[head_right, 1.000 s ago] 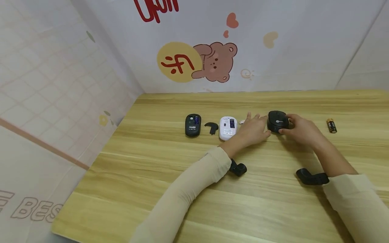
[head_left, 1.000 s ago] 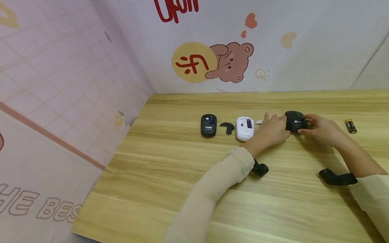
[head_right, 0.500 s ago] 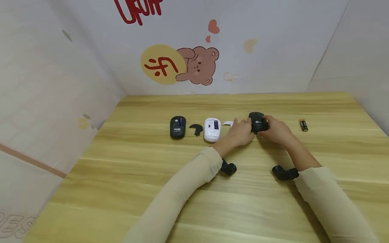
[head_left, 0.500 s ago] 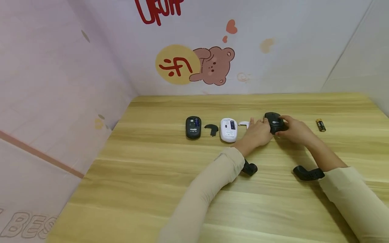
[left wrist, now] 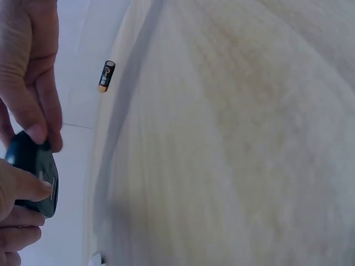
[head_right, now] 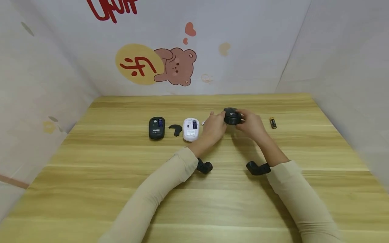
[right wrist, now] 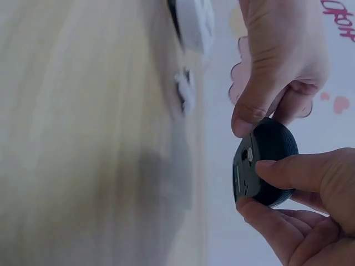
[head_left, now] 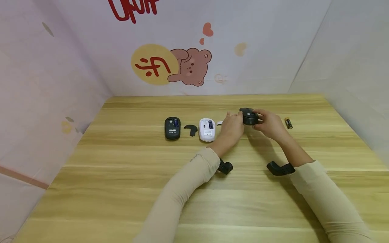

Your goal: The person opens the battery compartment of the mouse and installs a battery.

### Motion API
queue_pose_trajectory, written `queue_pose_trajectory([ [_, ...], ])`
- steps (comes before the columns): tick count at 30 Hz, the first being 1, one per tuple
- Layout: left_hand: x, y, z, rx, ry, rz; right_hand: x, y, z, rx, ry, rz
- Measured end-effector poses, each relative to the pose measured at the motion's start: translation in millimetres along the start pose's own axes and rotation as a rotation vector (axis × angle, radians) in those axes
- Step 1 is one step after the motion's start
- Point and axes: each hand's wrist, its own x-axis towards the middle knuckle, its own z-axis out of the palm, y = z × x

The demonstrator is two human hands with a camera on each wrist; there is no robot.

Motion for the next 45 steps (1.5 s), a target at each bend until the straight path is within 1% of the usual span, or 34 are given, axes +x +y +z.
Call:
queue_pose_trajectory([
  [2, -3.1, -4.3, -4.4, -0.010, 0.034, -0.016, -0.2, -7, 0, 0.002, 0.014, -0.010],
  [5, -8.6, -12.5, -10.9, -0.022, 0.077, -0.019, -0.6, -17, 3, 0.009, 0.020, -0.025],
  [9, -12.6, -23.3, -19.2, -0.090, 0.125, 0.026, -3.2, -26, 4, 0.047, 0.038, -0.029],
  [13, -10.8, -29.2, -27.9, -0.183, 0.165, 0.087, -6.9, -31, -4, 0.072, 0.055, -0.036],
  [15, -8.7, -29.4, -31.4, -0.244, 0.164, 0.123, -9.2, -32, -12, 0.061, 0.049, -0.038],
  [16, -9.1, -31.9, -33.0, -0.270, 0.154, 0.135, -9.4, -34, -13, 0.055, 0.043, -0.039],
  [19, -10.7, -37.6, -36.2, -0.374, 0.100, 0.148, -10.5, -36, -17, 0.048, 0.019, -0.034],
  [21, -11.8, -41.0, -37.2, -0.447, 0.063, 0.128, -10.5, -38, -18, 0.060, 0.007, -0.037],
  [24, -14.8, -46.4, -40.0, -0.547, 0.032, 0.089, -9.1, -41, -16, 0.089, 0.014, -0.047],
  [27, -19.0, -52.3, -45.0, -0.617, 0.030, 0.073, -7.6, -46, -12, 0.132, 0.035, -0.055],
  [30, -24.0, -57.8, -50.5, -0.692, 0.046, 0.067, -5.3, -54, -8, 0.194, 0.047, -0.059],
  [33, -27.8, -57.5, -55.0, -0.763, 0.071, 0.077, -5.3, -60, -7, 0.269, 0.055, -0.056],
  [37, -30.7, -55.1, -58.9, -0.820, 0.103, 0.098, -6.6, -65, -8, 0.307, 0.091, -0.060],
  [41, -34.4, -52.9, -61.9, -0.870, 0.101, 0.086, -8.2, -66, -7, 0.357, 0.123, -0.070],
  [43, -36.2, -52.2, -62.9, -0.887, 0.099, 0.075, -9.0, -65, -6, 0.378, 0.124, -0.067],
  [45, -37.8, -51.0, -63.7, -0.913, 0.093, 0.070, -9.9, -65, -6, 0.376, 0.116, -0.056],
])
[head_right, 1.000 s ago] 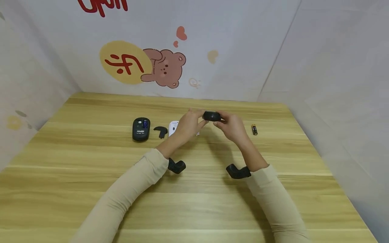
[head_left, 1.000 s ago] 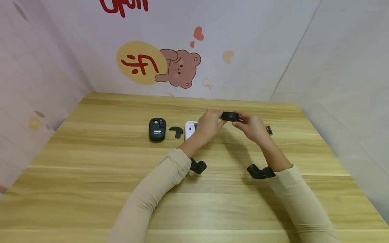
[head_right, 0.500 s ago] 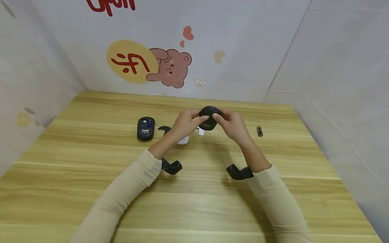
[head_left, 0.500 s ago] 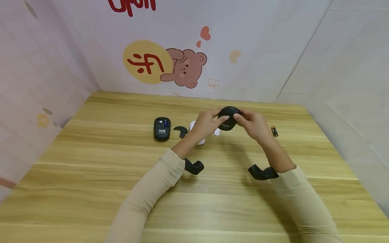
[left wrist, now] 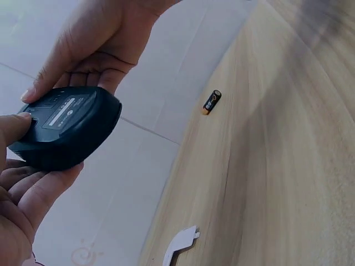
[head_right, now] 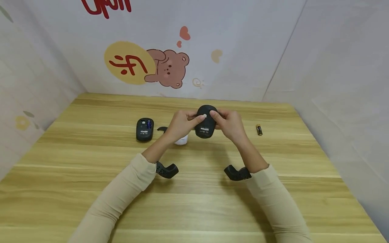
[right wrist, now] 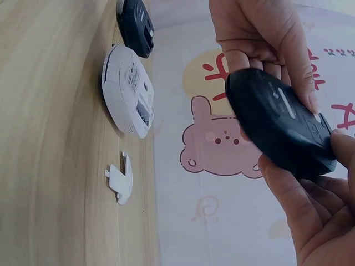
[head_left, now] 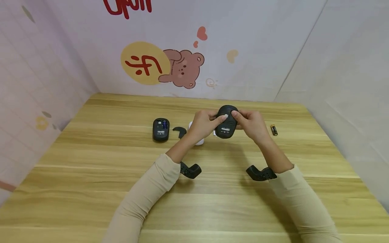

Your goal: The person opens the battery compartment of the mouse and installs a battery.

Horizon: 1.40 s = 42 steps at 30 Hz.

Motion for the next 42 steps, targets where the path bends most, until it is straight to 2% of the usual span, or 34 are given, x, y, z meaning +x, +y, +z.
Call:
queue_pose_trajectory([
  [2, -1.8, 0.4, 0.0, -0.033, -0.008, -0.018, -0.2, 1, 0, -0.007, -0.011, 0.013],
  [7, -5.7, 2.7, -0.1, -0.158, -0.017, -0.114, 1.0, 1, 0, -0.021, -0.049, 0.025],
  [11, -5.7, 4.9, 0.6, -0.214, -0.019, -0.165, 1.7, 1, -1, -0.025, -0.061, 0.044],
  [17, -3.1, 6.7, 1.1, -0.182, -0.021, -0.194, 1.6, 1, -3, 0.003, -0.081, 0.043],
  [22, -2.2, 7.4, 0.5, -0.158, -0.024, -0.217, -1.3, 0, -5, 0.094, -0.123, 0.019],
  [27, -4.8, 8.5, -2.3, -0.156, -0.027, -0.239, -2.8, 0, -5, 0.172, -0.175, 0.033],
  [33, -5.9, 7.8, -6.8, -0.080, -0.030, -0.224, -1.4, -2, -3, 0.221, -0.207, 0.058],
  [37, -6.7, 7.1, -8.9, -0.049, -0.027, -0.211, 0.2, -2, 0, 0.219, -0.209, 0.069],
  [42, -7.7, 6.9, -9.6, -0.062, -0.025, -0.209, 1.2, -2, 1, 0.191, -0.210, 0.059],
])
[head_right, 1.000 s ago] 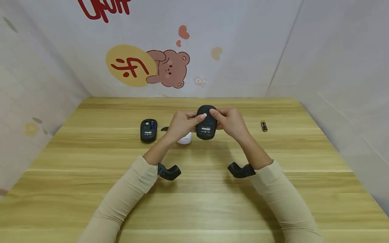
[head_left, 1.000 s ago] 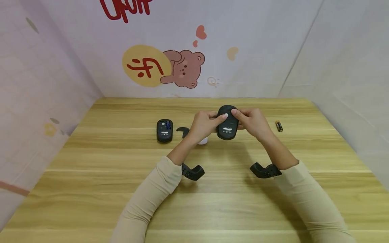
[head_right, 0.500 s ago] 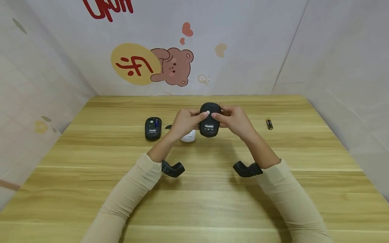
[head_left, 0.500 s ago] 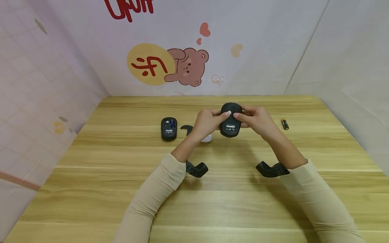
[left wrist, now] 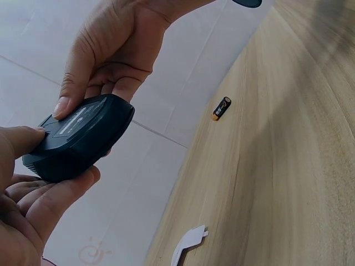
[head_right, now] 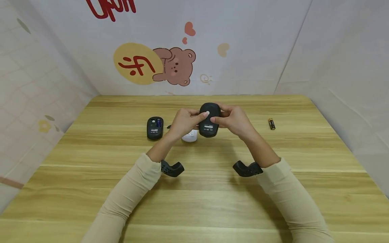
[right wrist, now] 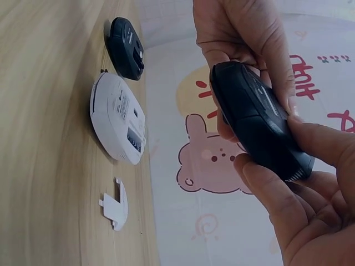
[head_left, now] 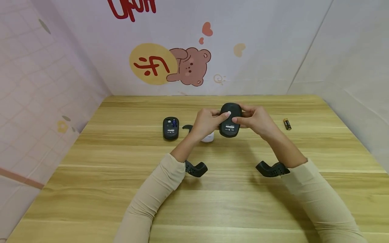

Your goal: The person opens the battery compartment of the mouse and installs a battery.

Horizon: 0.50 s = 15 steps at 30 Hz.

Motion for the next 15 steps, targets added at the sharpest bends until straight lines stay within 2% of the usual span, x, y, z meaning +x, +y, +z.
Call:
queue_pose_trajectory([
  [15, 2.6, -0.7, 2.4, -0.045, -0.024, 0.008, -0.1, -2.8, -1.6, -0.045, 0.016, -0.001],
])
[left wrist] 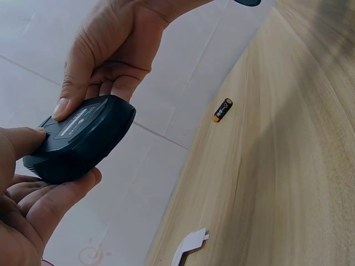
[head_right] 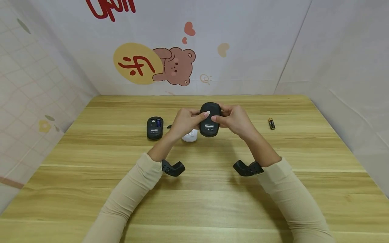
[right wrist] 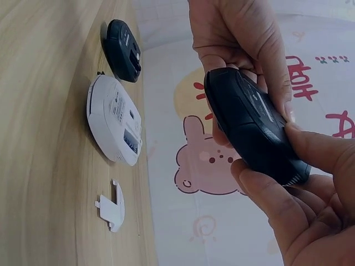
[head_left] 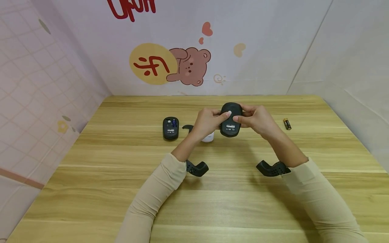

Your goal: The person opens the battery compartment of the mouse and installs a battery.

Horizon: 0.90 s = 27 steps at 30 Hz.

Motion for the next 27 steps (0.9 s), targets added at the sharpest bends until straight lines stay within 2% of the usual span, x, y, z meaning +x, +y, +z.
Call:
queue_pose_trajectory([
  [5, 0.3, -2.2, 0.3, -0.040, -0.001, -0.015, 1.3, -0.5, 1.5, -0.020, 0.001, 0.020],
  [9, 1.1, -3.2, 1.8, -0.036, 0.007, -0.007, 0.7, -2.4, 0.4, -0.030, 0.000, 0.043],
  [16, -0.3, -4.4, 4.3, -0.061, 0.008, -0.006, -2.6, -3.8, -0.7, 0.007, -0.010, 0.044],
  [27, 0.6, 2.1, 6.8, -0.037, 0.038, 0.008, -2.5, -8.9, -7.7, 0.011, 0.003, 0.049],
])
